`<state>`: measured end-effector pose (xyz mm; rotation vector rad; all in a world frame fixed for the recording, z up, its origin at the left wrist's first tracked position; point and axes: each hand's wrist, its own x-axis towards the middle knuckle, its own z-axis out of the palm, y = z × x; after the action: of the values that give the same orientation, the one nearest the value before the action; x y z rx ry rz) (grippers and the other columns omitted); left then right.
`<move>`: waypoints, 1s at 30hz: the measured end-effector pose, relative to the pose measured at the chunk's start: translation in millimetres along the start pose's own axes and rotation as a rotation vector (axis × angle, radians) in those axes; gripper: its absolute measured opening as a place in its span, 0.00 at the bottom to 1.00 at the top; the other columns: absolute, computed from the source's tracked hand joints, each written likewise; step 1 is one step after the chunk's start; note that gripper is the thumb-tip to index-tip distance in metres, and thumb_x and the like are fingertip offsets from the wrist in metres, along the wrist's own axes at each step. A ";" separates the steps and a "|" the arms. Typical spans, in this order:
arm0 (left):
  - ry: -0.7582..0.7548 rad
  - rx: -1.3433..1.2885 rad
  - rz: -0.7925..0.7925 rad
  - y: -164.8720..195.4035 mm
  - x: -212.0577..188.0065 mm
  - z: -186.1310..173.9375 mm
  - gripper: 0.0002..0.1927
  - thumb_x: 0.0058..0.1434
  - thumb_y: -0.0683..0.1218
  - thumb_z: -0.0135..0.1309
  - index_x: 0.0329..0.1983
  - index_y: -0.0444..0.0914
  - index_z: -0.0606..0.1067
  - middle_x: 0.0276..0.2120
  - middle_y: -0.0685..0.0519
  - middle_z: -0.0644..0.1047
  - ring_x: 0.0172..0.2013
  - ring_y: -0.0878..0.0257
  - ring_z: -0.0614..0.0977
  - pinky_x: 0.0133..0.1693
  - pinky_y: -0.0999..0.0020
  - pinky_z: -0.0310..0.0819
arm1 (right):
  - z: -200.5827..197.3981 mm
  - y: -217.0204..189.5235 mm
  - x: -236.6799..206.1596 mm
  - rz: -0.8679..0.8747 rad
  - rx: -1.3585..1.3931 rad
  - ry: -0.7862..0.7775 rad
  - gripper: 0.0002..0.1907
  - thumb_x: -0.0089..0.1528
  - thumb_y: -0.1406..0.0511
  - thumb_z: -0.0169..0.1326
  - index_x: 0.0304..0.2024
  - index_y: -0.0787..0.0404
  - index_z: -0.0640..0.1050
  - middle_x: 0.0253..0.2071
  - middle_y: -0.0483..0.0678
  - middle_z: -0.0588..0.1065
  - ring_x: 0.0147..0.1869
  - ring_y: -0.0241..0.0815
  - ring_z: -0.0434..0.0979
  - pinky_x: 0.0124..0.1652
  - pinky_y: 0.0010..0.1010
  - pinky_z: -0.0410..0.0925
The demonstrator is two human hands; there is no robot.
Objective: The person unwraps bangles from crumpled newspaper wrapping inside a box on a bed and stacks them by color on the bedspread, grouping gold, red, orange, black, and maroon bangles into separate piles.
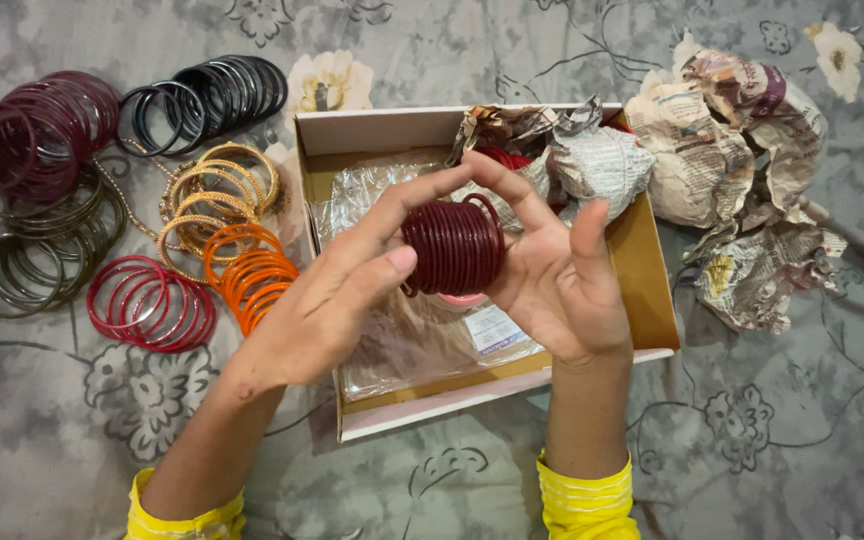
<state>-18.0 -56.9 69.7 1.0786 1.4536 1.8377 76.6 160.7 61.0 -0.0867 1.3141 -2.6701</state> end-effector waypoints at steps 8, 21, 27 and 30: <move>-0.075 -0.112 0.006 2.2 -2.4 -5.5 0.36 0.66 0.44 0.41 0.78 0.31 0.55 0.77 0.44 0.60 0.76 0.53 0.64 0.76 0.56 0.57 | -2.5 -1.2 -9.1 -0.043 0.032 -0.064 0.59 0.67 0.33 0.38 0.84 0.64 0.41 0.68 0.64 0.66 0.73 0.55 0.67 0.73 0.49 0.55; -0.110 -0.082 0.009 5.8 -3.5 -11.7 0.37 0.64 0.44 0.43 0.78 0.32 0.57 0.75 0.44 0.64 0.73 0.54 0.70 0.73 0.56 0.63 | -15.1 4.4 -18.6 -0.097 -0.163 -0.128 0.56 0.63 0.30 0.30 0.71 0.70 0.60 0.81 0.60 0.40 0.78 0.58 0.58 0.74 0.56 0.54; -0.147 0.017 0.066 5.6 -4.2 -16.3 0.35 0.65 0.44 0.44 0.77 0.32 0.59 0.72 0.43 0.69 0.71 0.53 0.74 0.73 0.57 0.64 | -25.5 12.5 -22.6 -0.245 0.009 -0.405 0.49 0.71 0.37 0.22 0.72 0.65 0.72 0.85 0.54 0.27 0.82 0.53 0.55 0.76 0.49 0.54; -0.166 0.067 0.113 4.5 -3.8 -18.8 0.34 0.66 0.44 0.45 0.76 0.32 0.61 0.71 0.43 0.72 0.71 0.52 0.76 0.73 0.58 0.65 | -28.4 14.0 -26.7 -0.233 -0.079 -0.379 0.51 0.70 0.36 0.23 0.73 0.68 0.70 0.85 0.54 0.27 0.83 0.54 0.53 0.77 0.50 0.53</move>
<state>-31.8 -70.9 71.3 1.3375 1.3909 1.7395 101.1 179.1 33.1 -0.7586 1.3475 -2.5994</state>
